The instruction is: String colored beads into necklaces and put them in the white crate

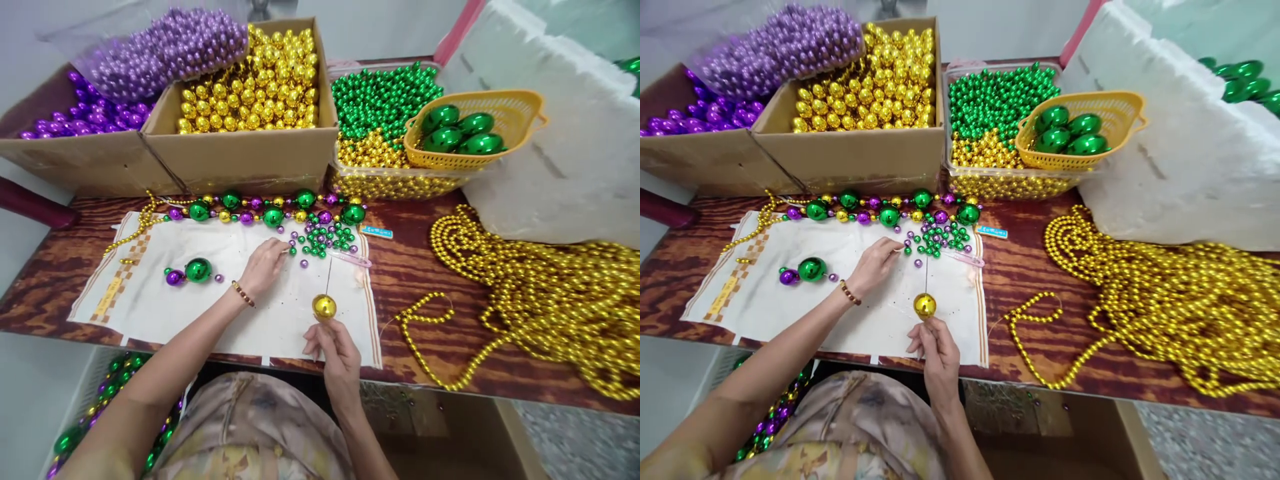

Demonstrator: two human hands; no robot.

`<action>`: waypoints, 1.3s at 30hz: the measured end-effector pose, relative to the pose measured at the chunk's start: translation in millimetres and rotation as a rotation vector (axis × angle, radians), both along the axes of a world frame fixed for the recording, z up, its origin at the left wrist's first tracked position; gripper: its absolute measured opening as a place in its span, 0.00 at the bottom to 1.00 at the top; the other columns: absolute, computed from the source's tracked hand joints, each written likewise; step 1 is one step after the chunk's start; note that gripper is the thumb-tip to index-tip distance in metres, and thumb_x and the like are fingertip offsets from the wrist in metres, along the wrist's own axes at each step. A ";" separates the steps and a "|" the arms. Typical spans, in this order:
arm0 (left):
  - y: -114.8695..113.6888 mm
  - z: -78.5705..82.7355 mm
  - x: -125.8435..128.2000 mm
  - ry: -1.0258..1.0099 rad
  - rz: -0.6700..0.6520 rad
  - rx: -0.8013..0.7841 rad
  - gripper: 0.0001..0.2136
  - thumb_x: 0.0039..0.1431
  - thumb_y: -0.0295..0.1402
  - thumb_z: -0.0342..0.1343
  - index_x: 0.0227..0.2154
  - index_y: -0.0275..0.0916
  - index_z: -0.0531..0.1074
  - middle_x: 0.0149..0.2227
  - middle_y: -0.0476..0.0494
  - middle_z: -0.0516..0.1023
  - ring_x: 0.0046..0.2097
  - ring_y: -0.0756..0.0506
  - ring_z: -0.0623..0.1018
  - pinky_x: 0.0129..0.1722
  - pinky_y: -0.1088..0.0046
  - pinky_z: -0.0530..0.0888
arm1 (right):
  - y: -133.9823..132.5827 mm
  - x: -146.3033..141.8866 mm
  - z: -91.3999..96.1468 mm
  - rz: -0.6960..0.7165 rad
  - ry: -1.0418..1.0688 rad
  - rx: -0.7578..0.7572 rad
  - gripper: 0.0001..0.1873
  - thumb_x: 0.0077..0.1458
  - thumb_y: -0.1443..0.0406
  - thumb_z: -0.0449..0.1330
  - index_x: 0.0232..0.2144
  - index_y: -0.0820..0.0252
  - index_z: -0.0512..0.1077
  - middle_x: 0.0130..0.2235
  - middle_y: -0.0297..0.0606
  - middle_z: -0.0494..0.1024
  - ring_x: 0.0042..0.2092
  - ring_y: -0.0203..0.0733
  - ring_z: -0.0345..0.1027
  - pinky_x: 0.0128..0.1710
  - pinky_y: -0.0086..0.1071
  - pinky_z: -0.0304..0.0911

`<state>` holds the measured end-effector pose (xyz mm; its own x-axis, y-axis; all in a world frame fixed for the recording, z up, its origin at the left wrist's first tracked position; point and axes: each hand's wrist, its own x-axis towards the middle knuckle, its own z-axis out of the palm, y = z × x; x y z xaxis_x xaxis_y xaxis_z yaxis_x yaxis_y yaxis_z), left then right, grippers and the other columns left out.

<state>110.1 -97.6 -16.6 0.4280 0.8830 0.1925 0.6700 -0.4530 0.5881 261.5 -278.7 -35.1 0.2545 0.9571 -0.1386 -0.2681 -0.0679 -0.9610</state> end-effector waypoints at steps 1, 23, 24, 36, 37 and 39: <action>4.9 -2.3 3.1 0.045 -0.003 0.028 0.11 0.66 0.25 0.48 0.44 0.36 0.75 0.43 0.38 0.77 0.45 0.41 0.76 0.46 0.64 0.73 | -0.4 1.3 -1.3 -0.005 -0.005 -0.005 0.10 0.64 0.59 0.58 0.35 0.60 0.72 0.29 0.35 0.77 0.25 0.33 0.69 0.23 0.25 0.61; 9.9 -10.3 17.4 0.387 -0.073 0.131 0.09 0.67 0.30 0.50 0.44 0.36 0.72 0.42 0.38 0.73 0.45 0.40 0.73 0.46 0.64 0.70 | 13.0 6.6 -2.0 -0.073 0.069 -0.148 0.13 0.57 0.56 0.63 0.31 0.61 0.73 0.28 0.37 0.78 0.23 0.32 0.67 0.21 0.24 0.56; 9.2 -9.6 18.2 0.395 -0.067 0.137 0.09 0.67 0.30 0.50 0.45 0.36 0.72 0.42 0.38 0.73 0.45 0.40 0.73 0.46 0.64 0.70 | 13.8 7.1 -1.4 -0.083 0.061 -0.146 0.13 0.56 0.56 0.63 0.30 0.61 0.74 0.27 0.36 0.77 0.23 0.32 0.65 0.21 0.24 0.56; 13.2 -8.8 17.7 0.262 -0.074 0.094 0.06 0.64 0.29 0.52 0.42 0.37 0.72 0.41 0.39 0.74 0.42 0.41 0.74 0.44 0.63 0.72 | 16.3 13.0 -6.3 -0.123 0.018 -0.133 0.12 0.54 0.58 0.64 0.29 0.62 0.76 0.20 0.33 0.72 0.22 0.32 0.60 0.22 0.25 0.57; 13.7 -9.4 16.6 0.175 -0.064 0.068 0.07 0.64 0.28 0.53 0.43 0.37 0.72 0.41 0.40 0.74 0.41 0.43 0.75 0.44 0.63 0.72 | 16.0 12.9 -7.0 -0.126 0.024 -0.136 0.11 0.54 0.58 0.64 0.29 0.62 0.76 0.20 0.33 0.72 0.22 0.32 0.60 0.21 0.25 0.57; 14.0 -9.4 14.3 -0.037 -0.027 -0.020 0.07 0.62 0.28 0.54 0.42 0.37 0.73 0.40 0.41 0.75 0.38 0.45 0.75 0.43 0.65 0.72 | 15.4 13.0 -8.2 -0.123 0.028 -0.135 0.11 0.54 0.59 0.64 0.30 0.62 0.76 0.20 0.33 0.71 0.22 0.33 0.61 0.21 0.26 0.58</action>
